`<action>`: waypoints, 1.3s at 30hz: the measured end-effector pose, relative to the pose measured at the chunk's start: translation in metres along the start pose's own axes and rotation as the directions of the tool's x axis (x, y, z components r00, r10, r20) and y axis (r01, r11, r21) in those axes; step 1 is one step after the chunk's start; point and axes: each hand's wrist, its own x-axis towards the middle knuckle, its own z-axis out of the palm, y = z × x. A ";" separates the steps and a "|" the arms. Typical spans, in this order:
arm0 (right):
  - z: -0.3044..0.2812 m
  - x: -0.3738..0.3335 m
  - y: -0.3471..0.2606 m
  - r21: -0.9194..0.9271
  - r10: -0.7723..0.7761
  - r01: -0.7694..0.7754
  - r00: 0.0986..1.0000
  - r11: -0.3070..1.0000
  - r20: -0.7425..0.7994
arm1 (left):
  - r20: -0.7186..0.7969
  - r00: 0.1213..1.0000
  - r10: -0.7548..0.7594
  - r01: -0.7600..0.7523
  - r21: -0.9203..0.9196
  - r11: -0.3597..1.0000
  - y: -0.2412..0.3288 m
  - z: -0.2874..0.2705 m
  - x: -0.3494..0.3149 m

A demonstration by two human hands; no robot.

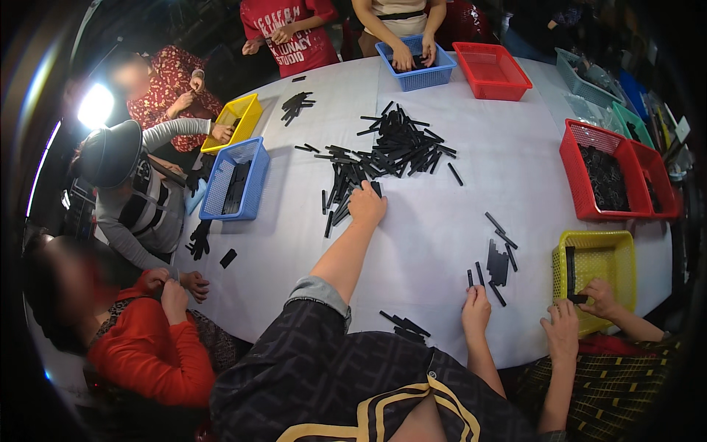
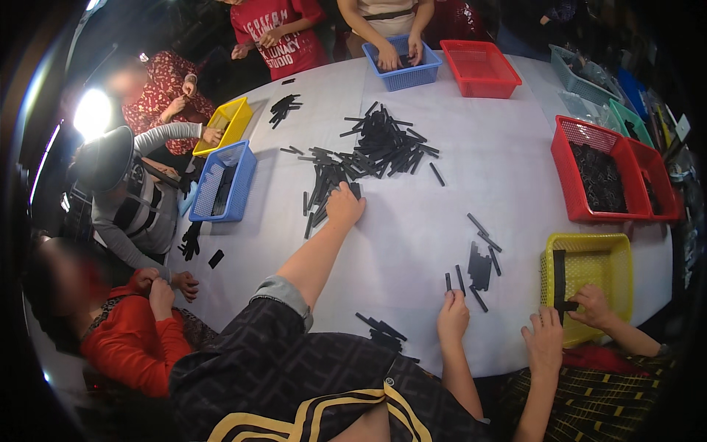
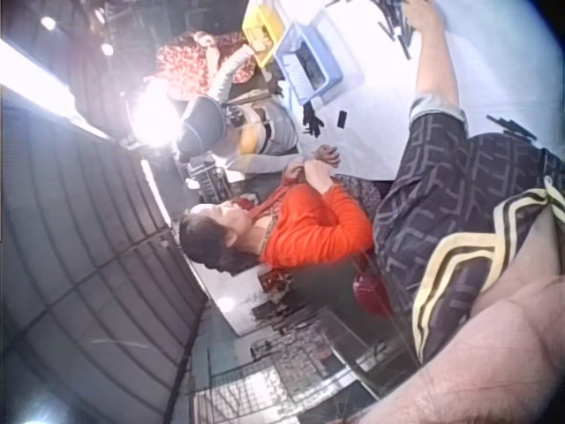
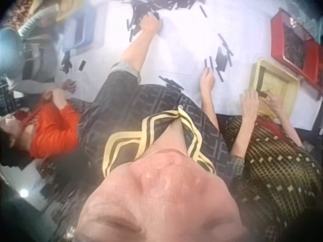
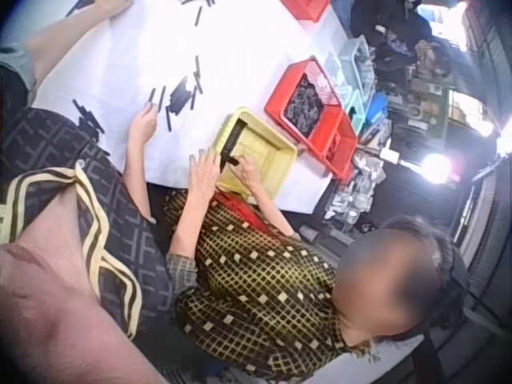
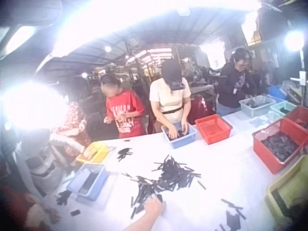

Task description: The person picks small black plastic pieces from a table and joins them together by hand. They place the assembled pieces into a yellow basket while other people at the table perform the same task.

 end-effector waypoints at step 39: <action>-0.041 -0.050 -0.115 0.642 -0.367 -0.313 0.614 0.700 0.699 | 0.369 0.763 0.531 0.294 -0.929 0.224 -0.014 -0.097 -0.227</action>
